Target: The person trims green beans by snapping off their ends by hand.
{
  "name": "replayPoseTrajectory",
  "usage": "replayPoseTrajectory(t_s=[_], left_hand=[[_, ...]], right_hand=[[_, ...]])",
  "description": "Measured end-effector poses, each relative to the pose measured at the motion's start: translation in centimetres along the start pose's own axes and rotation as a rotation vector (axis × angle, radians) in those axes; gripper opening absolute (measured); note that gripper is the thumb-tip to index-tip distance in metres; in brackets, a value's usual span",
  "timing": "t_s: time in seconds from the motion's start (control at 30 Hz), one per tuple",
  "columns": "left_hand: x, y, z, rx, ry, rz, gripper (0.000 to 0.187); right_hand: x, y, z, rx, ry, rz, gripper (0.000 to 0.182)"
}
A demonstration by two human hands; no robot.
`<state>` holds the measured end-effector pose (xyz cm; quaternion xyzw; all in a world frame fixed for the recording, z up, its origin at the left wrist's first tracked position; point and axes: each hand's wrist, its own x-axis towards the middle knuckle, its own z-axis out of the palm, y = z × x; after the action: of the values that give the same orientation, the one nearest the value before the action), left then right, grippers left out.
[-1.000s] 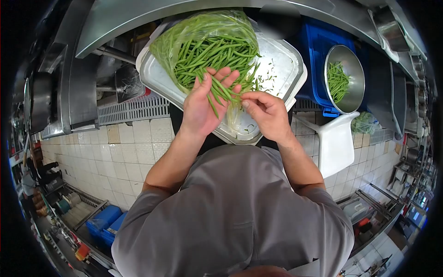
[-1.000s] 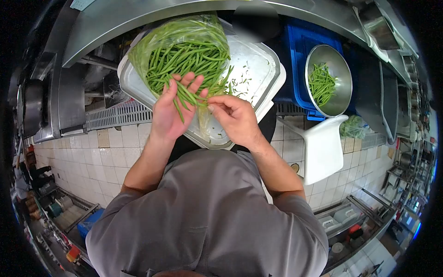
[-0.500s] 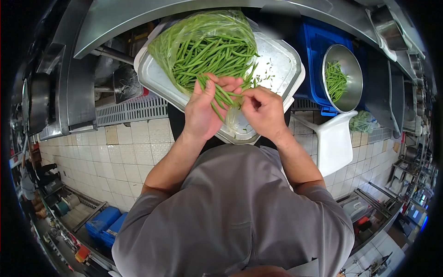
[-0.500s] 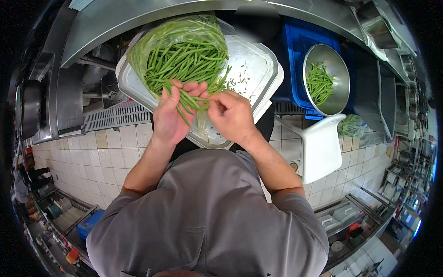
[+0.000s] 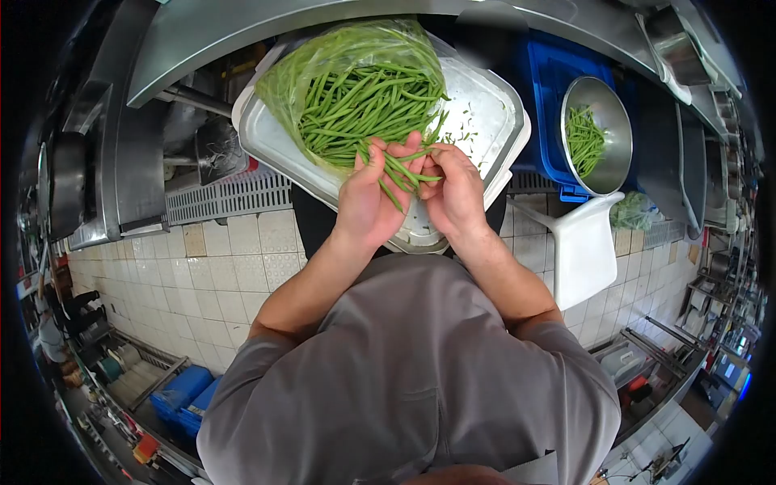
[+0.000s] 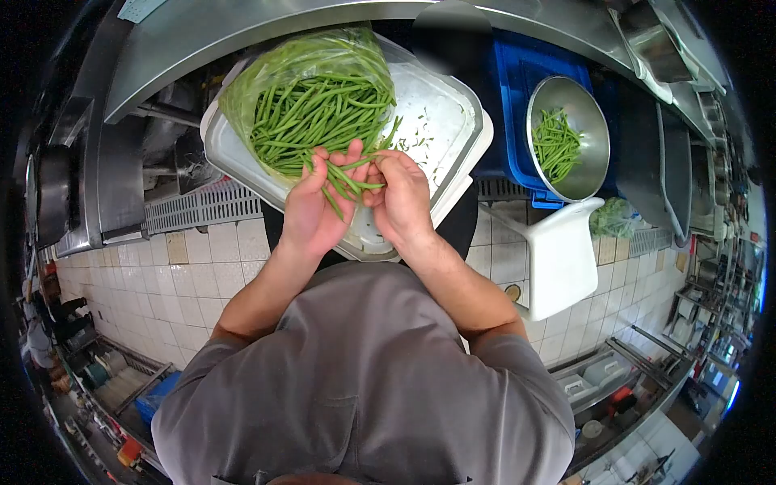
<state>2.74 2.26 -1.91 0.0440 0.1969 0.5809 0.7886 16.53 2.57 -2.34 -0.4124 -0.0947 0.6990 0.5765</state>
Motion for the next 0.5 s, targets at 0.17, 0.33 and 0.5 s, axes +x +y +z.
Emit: replayPoseTrajectory(t_s=[0.17, 0.33, 0.5], left_hand=[[-0.4, -0.9, 0.9, -0.061, -0.039, -0.08, 0.016], [-0.9, -1.0, 1.3, -0.013, 0.082, -0.126, 0.016], [-1.3, 0.3, 0.3, 0.128, 0.049, 0.074, 0.016]], right_hand=[[-0.1, 0.1, -0.7, -0.354, 0.068, -0.336, 0.011], [1.2, -2.1, -2.6, -0.157, 0.134, -0.362, 0.011], [1.1, -7.3, -5.3, -0.89, 0.055, -0.527, 0.016]])
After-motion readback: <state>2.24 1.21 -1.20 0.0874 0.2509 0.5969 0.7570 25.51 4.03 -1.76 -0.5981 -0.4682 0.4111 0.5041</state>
